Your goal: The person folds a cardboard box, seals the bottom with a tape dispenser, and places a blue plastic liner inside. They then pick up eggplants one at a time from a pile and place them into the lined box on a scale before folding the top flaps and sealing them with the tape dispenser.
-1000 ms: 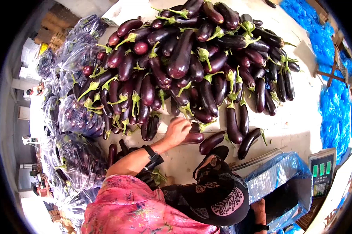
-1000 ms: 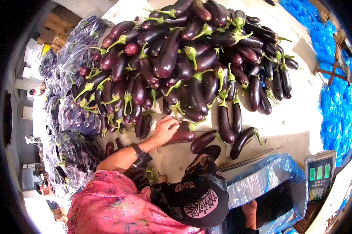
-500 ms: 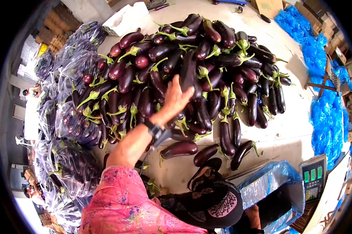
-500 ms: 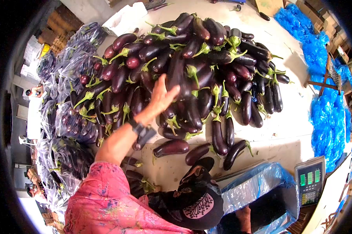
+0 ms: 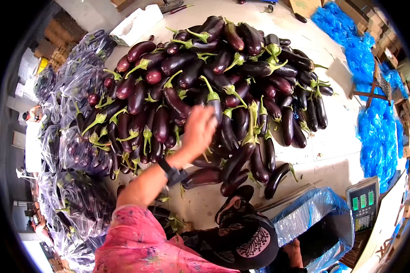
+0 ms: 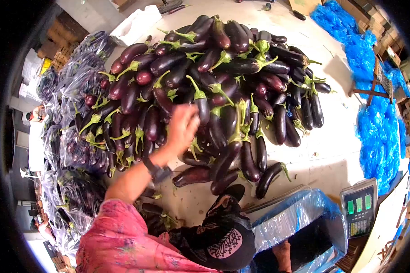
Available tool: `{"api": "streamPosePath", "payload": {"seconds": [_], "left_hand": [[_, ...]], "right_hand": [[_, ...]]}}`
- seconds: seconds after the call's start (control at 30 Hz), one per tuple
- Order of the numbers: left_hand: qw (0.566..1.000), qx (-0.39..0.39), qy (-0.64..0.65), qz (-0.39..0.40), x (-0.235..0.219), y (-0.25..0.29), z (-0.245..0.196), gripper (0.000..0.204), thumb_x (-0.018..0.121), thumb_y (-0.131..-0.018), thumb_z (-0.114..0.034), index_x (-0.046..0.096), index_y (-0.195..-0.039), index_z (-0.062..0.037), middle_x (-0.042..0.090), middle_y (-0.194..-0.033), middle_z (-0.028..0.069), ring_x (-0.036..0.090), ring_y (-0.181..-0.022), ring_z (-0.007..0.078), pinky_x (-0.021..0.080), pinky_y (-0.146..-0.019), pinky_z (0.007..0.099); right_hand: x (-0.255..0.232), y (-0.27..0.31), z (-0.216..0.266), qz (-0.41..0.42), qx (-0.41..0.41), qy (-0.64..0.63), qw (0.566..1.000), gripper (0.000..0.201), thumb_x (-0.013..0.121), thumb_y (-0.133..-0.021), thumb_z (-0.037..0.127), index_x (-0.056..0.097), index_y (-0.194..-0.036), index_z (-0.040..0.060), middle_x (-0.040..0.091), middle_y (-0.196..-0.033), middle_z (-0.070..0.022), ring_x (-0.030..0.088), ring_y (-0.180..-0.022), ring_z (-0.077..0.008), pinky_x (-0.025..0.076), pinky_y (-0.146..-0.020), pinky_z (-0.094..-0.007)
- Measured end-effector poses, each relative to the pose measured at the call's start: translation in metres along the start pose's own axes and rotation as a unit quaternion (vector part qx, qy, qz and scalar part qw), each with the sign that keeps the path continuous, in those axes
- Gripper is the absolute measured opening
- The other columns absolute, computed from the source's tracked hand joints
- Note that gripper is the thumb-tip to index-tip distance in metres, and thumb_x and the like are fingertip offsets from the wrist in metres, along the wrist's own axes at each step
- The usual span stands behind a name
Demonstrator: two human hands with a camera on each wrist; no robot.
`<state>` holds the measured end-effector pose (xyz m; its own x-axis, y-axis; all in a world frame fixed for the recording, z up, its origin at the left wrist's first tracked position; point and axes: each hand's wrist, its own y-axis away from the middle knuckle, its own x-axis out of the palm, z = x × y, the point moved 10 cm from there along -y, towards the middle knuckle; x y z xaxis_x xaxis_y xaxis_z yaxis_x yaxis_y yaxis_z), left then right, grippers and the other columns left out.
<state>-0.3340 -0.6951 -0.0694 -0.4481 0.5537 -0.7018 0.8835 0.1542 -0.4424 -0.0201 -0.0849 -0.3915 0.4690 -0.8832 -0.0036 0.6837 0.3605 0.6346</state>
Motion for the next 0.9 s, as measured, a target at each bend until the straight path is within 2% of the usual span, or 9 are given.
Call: {"api": "streamPosePath", "payload": {"seconds": [0.1, 0.23, 0.33, 0.43, 0.53, 0.63, 0.7, 0.8, 0.9], "left_hand": [[0.952, 0.108, -0.281, -0.055, -0.037, -0.08, 0.023, 0.06, 0.068, -0.076, -0.008, 0.05, -0.133, -0.0063, 0.05, -0.129, 0.0161, 0.048, -0.118, 0.0371, 0.043, -0.096, 0.0487], [0.876, 0.061, -0.465, 0.114, -0.003, -0.12, 0.096, 0.063, 0.074, -0.065, -0.012, 0.053, -0.124, -0.0036, 0.057, -0.115, 0.016, 0.056, -0.107, 0.0368, 0.051, -0.078, 0.0514], [0.908, 0.152, -0.383, 0.075, -0.003, -0.116, 0.038, 0.045, 0.071, -0.069, -0.02, 0.06, -0.11, -0.0057, 0.067, -0.101, 0.0196, 0.063, -0.092, 0.0444, 0.054, -0.076, 0.0546], [0.853, 0.105, -0.481, 0.173, 0.013, -0.13, 0.066, 0.05, 0.078, -0.073, -0.031, 0.058, -0.112, -0.0089, 0.069, -0.105, 0.0177, 0.067, -0.099, 0.0381, 0.055, -0.077, 0.0548], [0.811, 0.077, -0.56, 0.149, 0.016, -0.148, 0.109, 0.055, 0.078, -0.074, -0.038, 0.056, -0.116, -0.0089, 0.066, -0.112, 0.0183, 0.065, -0.106, 0.0401, 0.054, -0.087, 0.0534], [0.859, -0.014, -0.479, 0.18, 0.001, -0.15, 0.139, 0.068, 0.071, -0.075, -0.045, 0.055, -0.13, -0.0087, 0.064, -0.121, 0.0209, 0.063, -0.107, 0.0401, 0.052, -0.089, 0.0527], [0.918, -0.268, -0.191, 0.22, -0.031, -0.122, 0.186, 0.065, 0.071, -0.077, -0.049, 0.058, -0.127, -0.009, 0.06, -0.124, 0.0118, 0.06, -0.109, 0.0296, 0.053, -0.086, 0.0457], [0.887, -0.368, 0.241, 0.139, -0.069, -0.051, 0.168, 0.04, 0.07, -0.089, -0.037, 0.062, -0.121, -0.0144, 0.061, -0.122, 0.0035, 0.059, -0.107, 0.0199, 0.056, -0.077, 0.0364], [0.781, -0.453, 0.392, 0.179, -0.065, 0.024, 0.089, 0.036, 0.063, -0.095, -0.033, 0.06, -0.122, -0.0082, 0.068, -0.115, 0.011, 0.07, -0.098, 0.0336, 0.058, -0.067, 0.0354]], "right_hand": [[0.006, -0.008, 0.019, -0.012, -0.035, 0.028, 0.999, 0.047, 0.037, -0.102, 0.025, 0.048, -0.145, 0.0089, 0.048, -0.151, -0.0091, 0.041, -0.142, -0.0273, 0.027, -0.121, -0.0421], [0.023, -0.004, 0.078, -0.042, 0.008, -0.059, 0.997, 0.053, 0.054, -0.097, 0.029, 0.048, -0.145, 0.007, 0.05, -0.15, -0.0101, 0.043, -0.139, -0.0293, 0.03, -0.119, -0.0442], [0.035, 0.008, 0.155, -0.03, -0.041, 0.331, 0.942, 0.065, 0.071, -0.089, 0.034, 0.051, -0.139, -0.0019, 0.058, -0.139, -0.0129, 0.057, -0.126, -0.029, 0.044, -0.109, -0.0437], [0.011, 0.033, 0.159, -0.131, 0.229, 0.345, 0.901, 0.081, 0.086, -0.068, 0.053, 0.057, -0.117, -0.0047, 0.068, -0.104, -0.0253, 0.067, -0.095, -0.0417, 0.056, -0.083, -0.0434], [0.009, 0.053, 0.193, -0.21, 0.189, 0.406, 0.869, 0.073, 0.081, -0.075, 0.053, 0.055, -0.112, -0.0043, 0.069, -0.097, -0.0283, 0.068, -0.091, -0.0473, 0.058, -0.076, -0.05], [-0.011, 0.083, 0.237, -0.209, 0.234, 0.378, 0.871, 0.056, 0.078, -0.08, 0.045, 0.064, -0.106, -0.0016, 0.069, -0.103, -0.0262, 0.068, -0.098, -0.0431, 0.057, -0.083, -0.0493], [-0.031, 0.095, 0.263, -0.237, 0.181, 0.382, 0.875, 0.049, 0.077, -0.082, 0.043, 0.065, -0.103, 0.0002, 0.07, -0.097, -0.0274, 0.068, -0.093, -0.0451, 0.058, -0.078, -0.0492], [-0.062, 0.113, 0.304, -0.295, 0.063, 0.352, 0.886, 0.049, 0.074, -0.086, 0.032, 0.063, -0.115, -0.0053, 0.069, -0.081, -0.0243, 0.07, -0.078, -0.038, 0.055, -0.068, -0.0429], [-0.074, 0.122, 0.332, -0.295, 0.042, 0.28, 0.913, 0.048, 0.072, -0.089, 0.032, 0.062, -0.118, -0.0058, 0.071, -0.083, -0.0204, 0.071, -0.078, -0.0304, 0.056, -0.069, -0.039]]}}
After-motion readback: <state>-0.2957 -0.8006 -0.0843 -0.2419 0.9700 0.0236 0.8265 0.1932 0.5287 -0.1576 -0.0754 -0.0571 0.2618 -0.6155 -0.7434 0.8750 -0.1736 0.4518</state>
